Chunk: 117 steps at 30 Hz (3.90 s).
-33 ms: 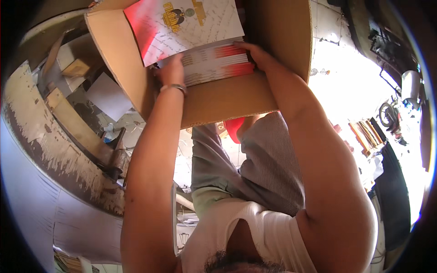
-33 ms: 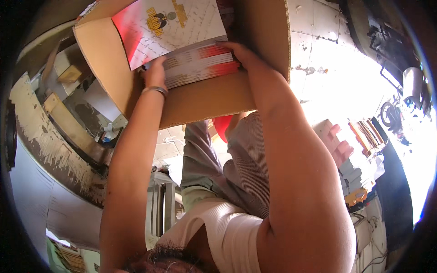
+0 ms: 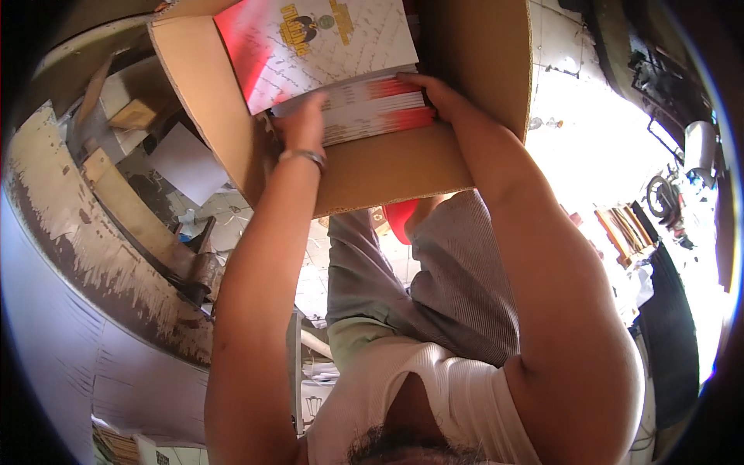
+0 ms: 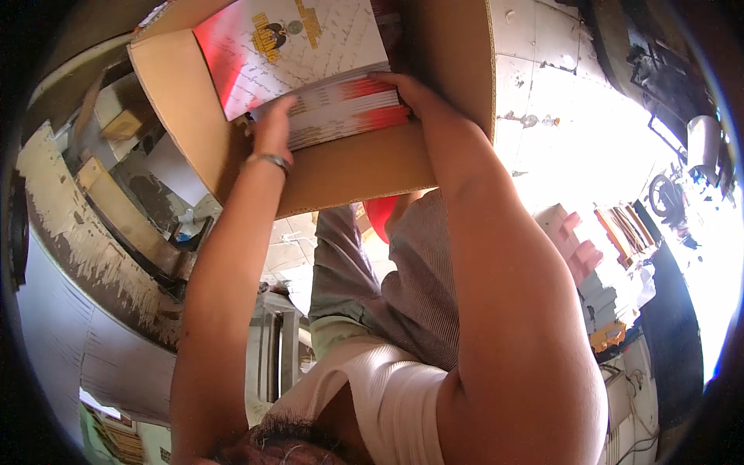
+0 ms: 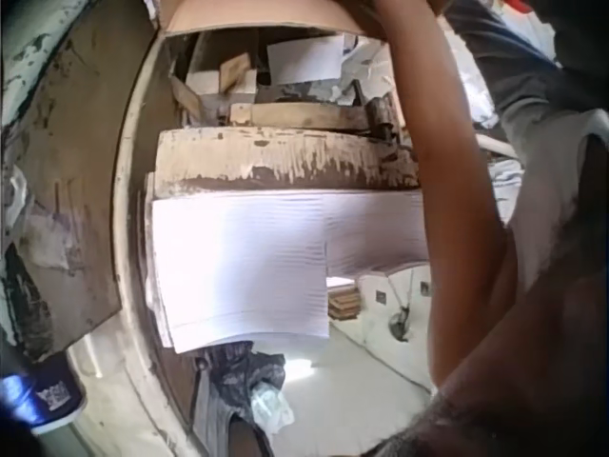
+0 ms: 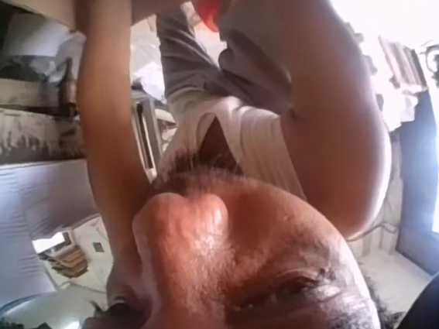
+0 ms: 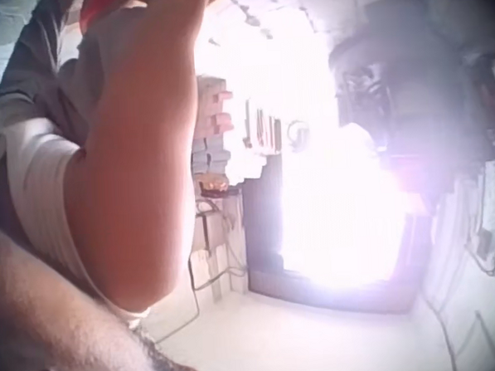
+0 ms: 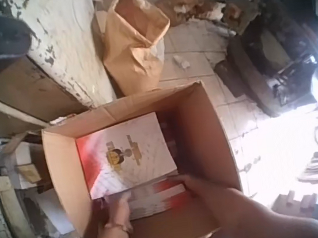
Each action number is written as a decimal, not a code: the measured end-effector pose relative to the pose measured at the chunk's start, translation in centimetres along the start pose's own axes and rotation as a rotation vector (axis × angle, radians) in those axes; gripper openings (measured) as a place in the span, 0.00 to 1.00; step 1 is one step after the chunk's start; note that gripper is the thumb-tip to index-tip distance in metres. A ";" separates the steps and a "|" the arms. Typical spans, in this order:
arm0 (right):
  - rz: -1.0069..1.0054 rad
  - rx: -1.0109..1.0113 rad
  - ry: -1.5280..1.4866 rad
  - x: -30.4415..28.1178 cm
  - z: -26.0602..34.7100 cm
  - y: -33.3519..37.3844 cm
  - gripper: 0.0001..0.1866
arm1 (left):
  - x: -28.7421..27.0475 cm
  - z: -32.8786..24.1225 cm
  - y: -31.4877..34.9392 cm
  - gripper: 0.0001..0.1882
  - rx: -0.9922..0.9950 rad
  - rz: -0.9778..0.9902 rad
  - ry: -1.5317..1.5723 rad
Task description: The person packs books into a cardboard box by hand, repeatedly picking up stacks of books and arranging them inside the box.
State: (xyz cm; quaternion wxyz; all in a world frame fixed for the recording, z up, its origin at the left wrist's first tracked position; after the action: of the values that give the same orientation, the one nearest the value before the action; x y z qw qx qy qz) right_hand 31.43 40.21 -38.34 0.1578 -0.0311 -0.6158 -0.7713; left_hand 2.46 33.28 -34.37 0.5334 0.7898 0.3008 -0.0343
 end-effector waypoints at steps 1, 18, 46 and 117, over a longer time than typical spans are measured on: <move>-0.011 -0.005 -0.005 -0.3 -0.6 -0.3 0.27 | 1.8 -0.4 3.1 0.59 -0.010 0.106 -0.102; 0.079 -0.421 0.528 1.6 2.9 -0.9 0.34 | 7.6 -2.6 8.0 0.17 0.723 0.647 -1.145; -0.281 -0.430 0.036 -4.9 1.1 -4.7 0.22 | 7.8 -4.8 10.9 0.22 1.287 0.516 -1.300; -0.154 -0.214 -0.298 -2.9 -1.5 -9.8 0.36 | -6.1 -7.8 27.3 0.35 0.919 0.662 -0.423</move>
State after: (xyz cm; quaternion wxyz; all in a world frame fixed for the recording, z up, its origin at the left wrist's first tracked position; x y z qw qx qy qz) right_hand 31.67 41.25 -48.58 0.0011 -0.1143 -0.5473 -0.8291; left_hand 9.34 30.57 -6.32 0.1679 0.9671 -0.1191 -0.1494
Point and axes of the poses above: each hand's wrist, its own y-axis away from the middle knuckle, its own x-axis out of the palm, z = x × y, the point moved 10 cm from there along -y, towards the middle knuckle, and after that the axes turned 1 degree about y, right-handed, at the moved point
